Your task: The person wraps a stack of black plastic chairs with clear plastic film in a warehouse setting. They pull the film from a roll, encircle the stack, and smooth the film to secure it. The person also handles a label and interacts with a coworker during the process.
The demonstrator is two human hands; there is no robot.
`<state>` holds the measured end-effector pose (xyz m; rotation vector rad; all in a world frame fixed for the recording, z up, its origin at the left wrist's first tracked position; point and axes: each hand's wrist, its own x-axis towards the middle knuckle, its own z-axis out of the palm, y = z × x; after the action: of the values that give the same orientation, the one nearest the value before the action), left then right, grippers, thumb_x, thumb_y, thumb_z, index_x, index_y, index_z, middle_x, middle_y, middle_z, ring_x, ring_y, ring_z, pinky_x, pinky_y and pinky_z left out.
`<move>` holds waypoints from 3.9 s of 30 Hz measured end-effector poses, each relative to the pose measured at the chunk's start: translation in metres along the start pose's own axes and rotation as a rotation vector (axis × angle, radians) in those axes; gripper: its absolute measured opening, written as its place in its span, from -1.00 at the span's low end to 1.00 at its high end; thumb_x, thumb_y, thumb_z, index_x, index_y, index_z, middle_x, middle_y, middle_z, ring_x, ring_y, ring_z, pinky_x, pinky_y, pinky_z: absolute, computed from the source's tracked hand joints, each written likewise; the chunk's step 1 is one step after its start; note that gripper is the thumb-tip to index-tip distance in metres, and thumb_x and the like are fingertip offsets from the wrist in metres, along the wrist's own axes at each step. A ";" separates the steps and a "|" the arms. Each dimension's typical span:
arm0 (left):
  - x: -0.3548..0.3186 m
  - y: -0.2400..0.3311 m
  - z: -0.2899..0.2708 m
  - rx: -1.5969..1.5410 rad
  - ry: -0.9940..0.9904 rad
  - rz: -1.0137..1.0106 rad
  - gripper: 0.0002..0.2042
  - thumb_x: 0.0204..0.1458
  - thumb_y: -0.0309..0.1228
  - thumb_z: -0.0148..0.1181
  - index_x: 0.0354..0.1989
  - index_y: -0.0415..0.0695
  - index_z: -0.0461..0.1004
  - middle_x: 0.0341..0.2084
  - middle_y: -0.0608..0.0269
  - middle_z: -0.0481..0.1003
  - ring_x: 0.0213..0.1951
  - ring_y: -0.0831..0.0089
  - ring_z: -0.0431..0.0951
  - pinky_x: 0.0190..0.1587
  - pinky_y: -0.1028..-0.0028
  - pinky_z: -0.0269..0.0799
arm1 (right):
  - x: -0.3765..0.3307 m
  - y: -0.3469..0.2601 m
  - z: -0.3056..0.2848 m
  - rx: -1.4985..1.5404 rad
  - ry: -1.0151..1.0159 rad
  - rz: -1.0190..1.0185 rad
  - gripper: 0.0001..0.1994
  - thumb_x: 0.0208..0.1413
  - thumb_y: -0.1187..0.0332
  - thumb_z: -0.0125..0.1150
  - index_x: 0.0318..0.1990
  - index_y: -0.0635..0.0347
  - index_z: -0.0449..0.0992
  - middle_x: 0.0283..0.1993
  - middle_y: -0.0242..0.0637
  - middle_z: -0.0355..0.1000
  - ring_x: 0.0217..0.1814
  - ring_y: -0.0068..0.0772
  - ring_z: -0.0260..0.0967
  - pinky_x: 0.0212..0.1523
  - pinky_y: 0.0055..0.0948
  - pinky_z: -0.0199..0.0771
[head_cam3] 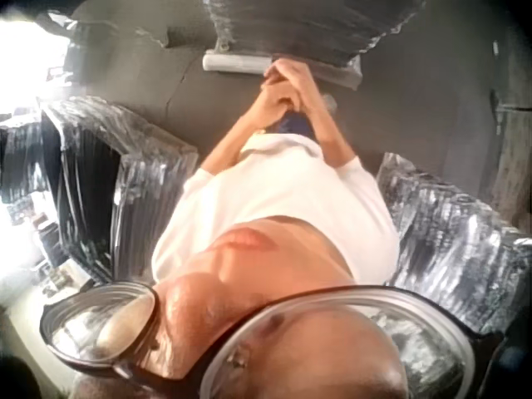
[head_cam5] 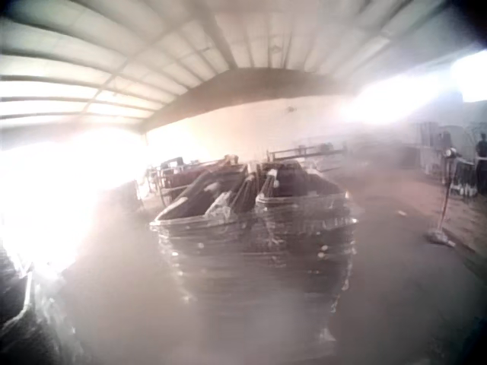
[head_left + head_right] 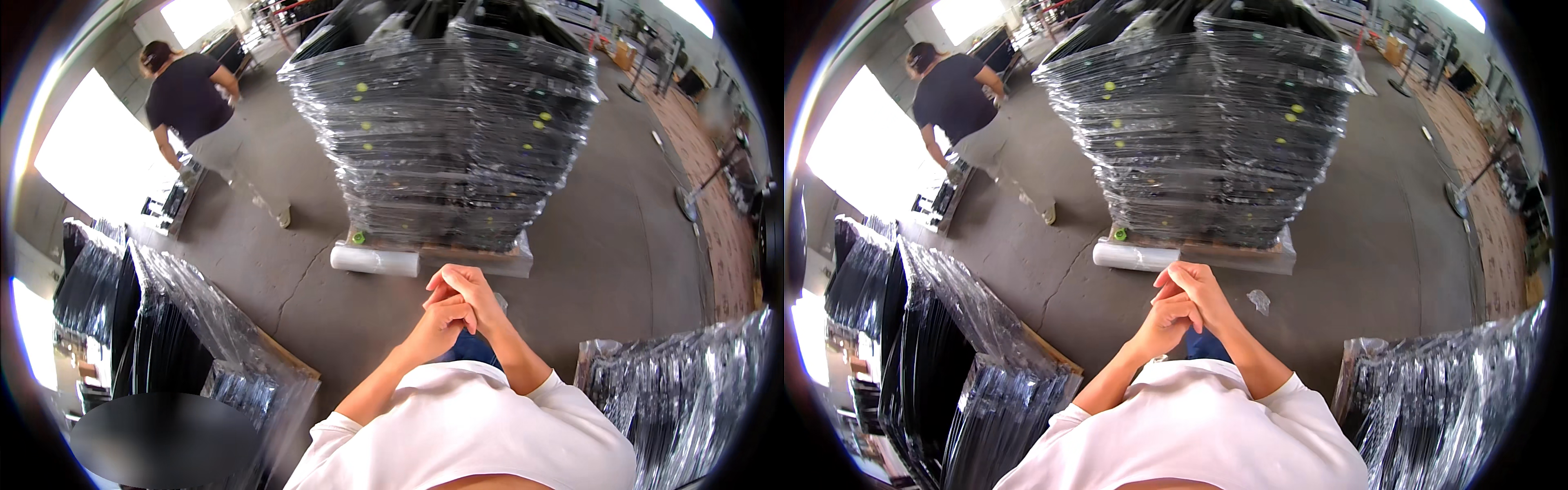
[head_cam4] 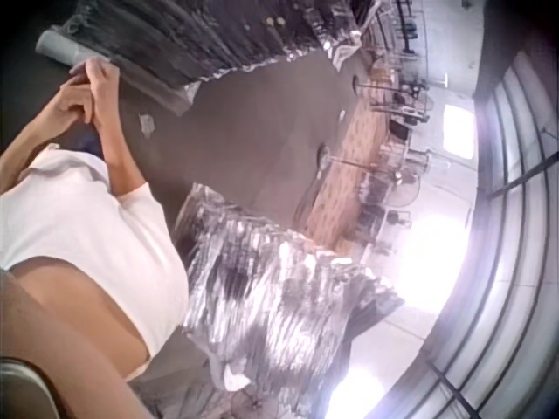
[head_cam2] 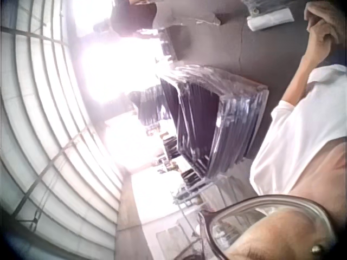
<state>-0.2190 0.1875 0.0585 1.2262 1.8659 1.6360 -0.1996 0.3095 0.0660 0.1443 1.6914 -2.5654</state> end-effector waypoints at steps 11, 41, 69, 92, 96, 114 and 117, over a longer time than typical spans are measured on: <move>0.107 -0.069 -0.188 0.128 0.307 0.045 -0.78 -0.27 -0.83 -0.09 -0.55 -0.24 0.41 -0.39 0.23 0.44 -0.29 0.31 0.46 -0.28 0.47 0.37 | 0.255 -0.024 0.014 -0.201 -0.100 -0.072 -0.66 0.22 0.26 -0.15 -0.33 0.36 0.49 -0.53 -0.26 0.44 -0.54 -0.62 0.35 -0.50 -0.65 0.32; 0.180 -0.232 -0.567 1.488 0.676 0.024 -0.59 0.07 -0.19 0.02 0.12 0.02 0.29 0.30 0.27 -0.05 0.34 0.31 -0.15 0.31 0.12 -0.27 | 0.609 0.053 0.251 -0.004 -0.377 0.221 -0.71 0.20 0.29 -0.07 -0.01 0.20 0.38 -0.23 -0.40 0.41 -0.15 -0.59 0.33 -0.13 -0.55 0.33; -0.208 -0.174 -0.715 0.114 2.332 0.306 -0.31 -0.14 -0.75 -0.07 0.28 -0.20 -0.06 0.25 0.09 0.01 0.27 0.32 0.06 0.27 0.34 -0.01 | 0.616 0.339 0.767 0.040 -2.345 -0.273 -0.67 0.16 0.26 -0.20 -0.29 0.31 0.47 -0.40 -0.14 0.42 -0.26 -0.15 0.35 -0.06 -0.24 0.27; 0.037 -0.041 -0.181 0.970 3.885 -0.271 -0.77 0.07 -0.54 -0.05 -0.11 -0.29 0.40 -0.19 0.11 0.48 -0.11 0.31 0.48 0.05 0.39 0.30 | -0.029 0.185 0.371 0.766 -3.452 -0.011 -0.53 0.06 0.20 0.11 0.07 0.27 0.27 0.00 -0.03 0.30 -0.02 -0.20 0.36 -0.03 -0.36 0.34; 0.021 0.002 -0.061 0.878 3.869 -0.571 -0.77 0.10 -0.50 -0.07 -0.08 -0.24 0.39 -0.14 0.20 0.46 -0.09 0.41 0.46 0.01 0.46 0.30 | -0.166 0.180 0.289 -0.143 -3.698 0.658 -0.48 0.01 0.07 0.17 0.05 0.21 0.30 -0.09 -0.25 0.37 -0.09 -0.36 0.35 -0.10 -0.39 0.32; -0.074 0.143 0.423 0.748 3.794 -0.690 -0.59 0.07 -0.43 0.08 0.10 -0.25 0.21 -0.01 0.13 0.32 -0.03 0.41 0.39 0.05 0.48 0.26 | -0.571 0.209 0.027 -0.458 -1.865 2.433 -0.50 -0.02 0.39 0.00 0.11 0.35 0.15 0.18 -0.03 0.11 0.20 0.00 0.07 0.28 -0.04 -0.14; -0.130 0.193 0.457 0.724 3.929 -0.402 -0.25 -0.06 -0.27 0.27 0.23 -0.21 -0.06 0.17 -0.15 0.06 0.18 0.17 0.18 0.11 0.33 0.22 | -0.575 0.211 0.027 -0.318 -1.883 2.427 -0.60 -0.03 0.44 0.03 0.01 0.35 0.29 0.07 -0.05 0.26 0.17 -0.04 0.12 0.26 -0.10 -0.04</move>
<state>0.2656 0.3517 0.0876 1.6332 -0.0422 -0.0339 0.3929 0.2028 -0.0506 -0.1568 0.0876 0.0628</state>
